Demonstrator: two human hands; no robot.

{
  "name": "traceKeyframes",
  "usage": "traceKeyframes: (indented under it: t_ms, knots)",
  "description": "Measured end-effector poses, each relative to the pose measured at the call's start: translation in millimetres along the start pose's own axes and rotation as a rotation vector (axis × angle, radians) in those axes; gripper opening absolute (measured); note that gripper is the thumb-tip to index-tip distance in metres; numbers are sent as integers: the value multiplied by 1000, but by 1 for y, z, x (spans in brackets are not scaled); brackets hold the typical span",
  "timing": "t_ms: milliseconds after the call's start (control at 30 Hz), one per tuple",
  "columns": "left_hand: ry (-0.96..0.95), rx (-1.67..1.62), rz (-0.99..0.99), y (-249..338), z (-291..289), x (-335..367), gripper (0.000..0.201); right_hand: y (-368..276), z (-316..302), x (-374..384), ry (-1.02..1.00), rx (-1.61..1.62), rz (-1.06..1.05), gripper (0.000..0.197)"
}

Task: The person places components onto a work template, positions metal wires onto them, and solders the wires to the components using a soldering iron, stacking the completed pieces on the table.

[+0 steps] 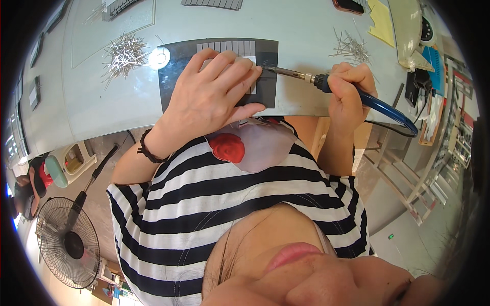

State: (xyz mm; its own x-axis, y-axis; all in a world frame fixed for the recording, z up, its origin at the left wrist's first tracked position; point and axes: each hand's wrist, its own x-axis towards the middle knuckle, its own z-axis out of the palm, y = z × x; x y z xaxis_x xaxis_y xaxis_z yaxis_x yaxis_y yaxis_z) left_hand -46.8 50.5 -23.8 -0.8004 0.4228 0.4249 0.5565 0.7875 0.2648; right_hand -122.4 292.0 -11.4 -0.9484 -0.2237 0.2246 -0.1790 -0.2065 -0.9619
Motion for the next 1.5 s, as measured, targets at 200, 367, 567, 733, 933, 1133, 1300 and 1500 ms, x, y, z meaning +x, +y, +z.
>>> traceKeyframes:
  t_ms: [200, 367, 567, 733, 933, 1133, 1300, 1500]
  knots:
    - [-1, -7, -5, 0, -1, -1, 52, 0, 2, 1, -25, -103, 6, 15]
    - [-22, 12, -11, -1, 0, -4, 56, 1, 2, 2, -47, -113, -2, 15]
    - [17, 8, -18, -1, -2, -5, 52, -3, 5, 4, -67, -74, -39, 17]
    - [44, -6, -21, -2, -3, -7, 50, -9, 7, 9, -229, -215, -161, 15]
    - [53, -11, -19, -2, -3, -7, 47, -11, 8, 10, -234, -256, -168, 15]
    - [56, -12, -20, -2, -2, -7, 47, -5, 4, 7, -173, -167, -185, 14]
    - [72, -25, -14, -2, -2, -6, 44, -4, 5, 7, -153, -143, -205, 13]
    - [59, -30, -22, -3, -2, -7, 46, -1, 6, 8, -172, -154, -191, 13]
